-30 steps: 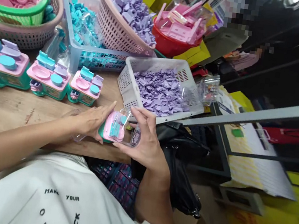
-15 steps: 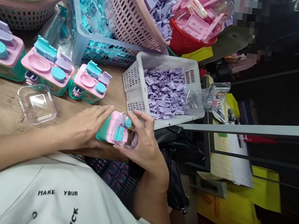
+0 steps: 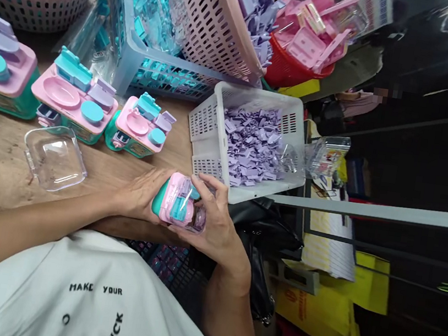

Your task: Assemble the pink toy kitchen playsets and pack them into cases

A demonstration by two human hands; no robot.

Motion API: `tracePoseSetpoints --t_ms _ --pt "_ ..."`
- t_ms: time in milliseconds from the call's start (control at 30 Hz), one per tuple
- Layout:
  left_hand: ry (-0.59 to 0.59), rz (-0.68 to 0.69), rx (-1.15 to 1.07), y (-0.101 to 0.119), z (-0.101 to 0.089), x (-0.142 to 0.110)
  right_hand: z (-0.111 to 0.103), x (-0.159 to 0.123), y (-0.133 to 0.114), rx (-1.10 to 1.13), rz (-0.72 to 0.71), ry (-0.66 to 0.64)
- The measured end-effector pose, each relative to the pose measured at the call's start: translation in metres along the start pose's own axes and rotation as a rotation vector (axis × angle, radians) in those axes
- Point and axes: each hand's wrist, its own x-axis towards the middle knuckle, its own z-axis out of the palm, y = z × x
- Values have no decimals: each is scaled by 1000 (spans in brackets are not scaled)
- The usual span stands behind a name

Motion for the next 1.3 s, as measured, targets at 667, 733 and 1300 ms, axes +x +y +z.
tracePoseSetpoints --t_ms 667,733,1300 --pt "-13 47 27 -12 17 -7 9 -9 7 37 -96 36" --pt "-14 58 31 -13 18 -8 11 -11 7 48 -108 41" --pt "-20 -11 97 17 8 2 -5 -13 -3 -25 -58 -104"
